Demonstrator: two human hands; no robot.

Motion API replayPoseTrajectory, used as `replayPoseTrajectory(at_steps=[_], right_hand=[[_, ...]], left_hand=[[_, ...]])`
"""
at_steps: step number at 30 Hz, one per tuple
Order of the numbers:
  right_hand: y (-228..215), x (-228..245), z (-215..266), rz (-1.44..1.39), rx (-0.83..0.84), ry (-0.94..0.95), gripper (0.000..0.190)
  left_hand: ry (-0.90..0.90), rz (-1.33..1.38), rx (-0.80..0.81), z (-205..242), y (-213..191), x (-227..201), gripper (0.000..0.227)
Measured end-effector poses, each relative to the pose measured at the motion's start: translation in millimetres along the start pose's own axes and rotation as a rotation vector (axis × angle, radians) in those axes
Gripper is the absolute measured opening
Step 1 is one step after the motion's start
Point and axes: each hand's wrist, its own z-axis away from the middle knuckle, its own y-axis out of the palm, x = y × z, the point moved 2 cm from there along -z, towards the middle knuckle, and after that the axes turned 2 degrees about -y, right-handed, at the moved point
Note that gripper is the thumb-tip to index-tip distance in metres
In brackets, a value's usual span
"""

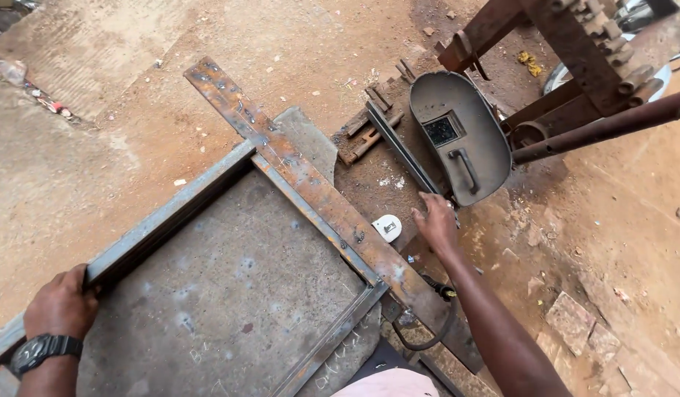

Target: Constructing a rectangular metal frame by measuring, aligning, and welding metal pieces together.

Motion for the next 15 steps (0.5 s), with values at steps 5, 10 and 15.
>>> replayPoseTrajectory(at_steps=[5,10,15], right_hand=[[8,5,-30,0.176,0.066,0.062,0.055],[13,-5,-46,0.318,-0.115,-0.125,0.059],[24,-36,-61,0.105,-0.101,0.001,0.036]], left_hand=[[0.004,-0.031,-0.021,0,-1,4,0.049],[0.006,-0.084,0.010,-2,-3,-3,0.049],[-0.010,-0.048,0.017,0,-9,-7,0.048]])
